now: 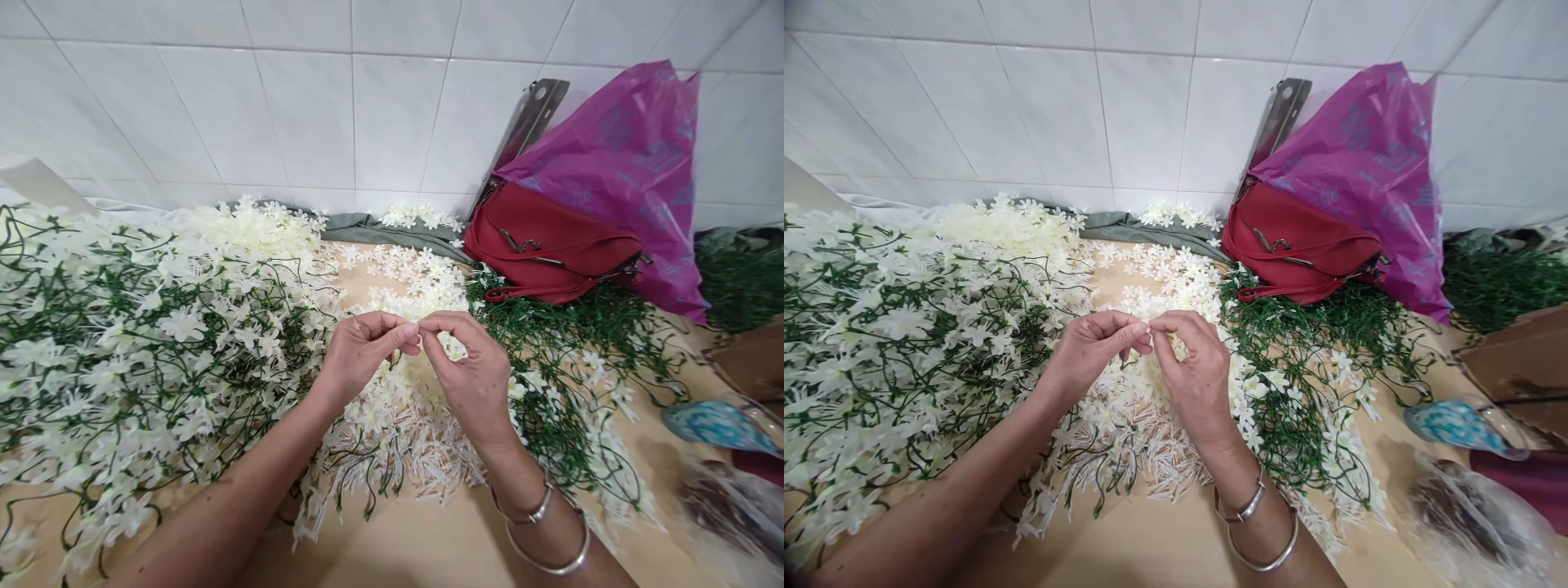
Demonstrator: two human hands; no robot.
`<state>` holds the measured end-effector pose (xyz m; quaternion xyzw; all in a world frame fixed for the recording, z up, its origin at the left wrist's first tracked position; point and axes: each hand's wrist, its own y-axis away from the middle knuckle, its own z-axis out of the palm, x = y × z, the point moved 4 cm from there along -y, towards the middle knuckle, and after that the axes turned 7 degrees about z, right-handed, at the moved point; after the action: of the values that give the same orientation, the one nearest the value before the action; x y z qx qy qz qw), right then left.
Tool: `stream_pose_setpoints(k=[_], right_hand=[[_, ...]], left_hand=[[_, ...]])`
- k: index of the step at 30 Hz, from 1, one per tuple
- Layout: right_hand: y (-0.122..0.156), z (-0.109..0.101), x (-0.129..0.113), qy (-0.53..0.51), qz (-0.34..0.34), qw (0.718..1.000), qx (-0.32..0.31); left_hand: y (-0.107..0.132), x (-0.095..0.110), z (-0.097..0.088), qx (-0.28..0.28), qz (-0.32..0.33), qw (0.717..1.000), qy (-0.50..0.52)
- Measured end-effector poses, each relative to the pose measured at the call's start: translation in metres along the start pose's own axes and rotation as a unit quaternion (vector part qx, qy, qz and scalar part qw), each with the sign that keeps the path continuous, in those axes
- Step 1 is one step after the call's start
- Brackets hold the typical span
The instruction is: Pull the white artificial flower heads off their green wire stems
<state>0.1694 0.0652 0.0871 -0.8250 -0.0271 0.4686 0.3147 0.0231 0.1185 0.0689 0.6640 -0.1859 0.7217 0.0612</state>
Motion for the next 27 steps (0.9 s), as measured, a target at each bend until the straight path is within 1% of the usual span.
stream_pose_setpoints(k=[2, 4, 6, 8, 11, 16, 22, 27], right_hand=[[0.000, 0.000, 0.003, 0.005, 0.023, 1.000, -0.004], [0.001, 0.000, 0.003, 0.011, 0.029, 0.999, -0.011], [0.002, 0.001, 0.001, 0.021, 0.005, 0.999, -0.028], [0.002, 0.002, -0.004, 0.043, -0.035, 0.998, -0.036], [0.001, 0.001, -0.008, 0.077, -0.078, 0.994, -0.014], [0.001, -0.001, -0.010, 0.103, -0.102, 0.989, 0.021], [0.003, -0.002, -0.009, 0.109, -0.092, 0.989, 0.025], [0.003, -0.001, -0.009, 0.095, -0.071, 0.993, 0.018]], left_hand=[[-0.001, 0.000, 0.000, -0.009, 0.009, 1.000, -0.004], [-0.001, 0.001, -0.001, -0.003, 0.019, 1.000, -0.007], [-0.001, 0.001, -0.002, 0.007, 0.029, 0.999, -0.015], [-0.001, 0.003, -0.003, 0.010, 0.038, 0.999, -0.027], [0.000, 0.005, -0.002, 0.003, 0.040, 0.998, -0.048], [0.002, 0.006, -0.001, 0.001, 0.034, 0.998, -0.048], [0.004, 0.006, 0.002, -0.005, 0.048, 0.998, -0.030], [0.005, 0.004, 0.003, -0.004, 0.040, 0.999, -0.003]])
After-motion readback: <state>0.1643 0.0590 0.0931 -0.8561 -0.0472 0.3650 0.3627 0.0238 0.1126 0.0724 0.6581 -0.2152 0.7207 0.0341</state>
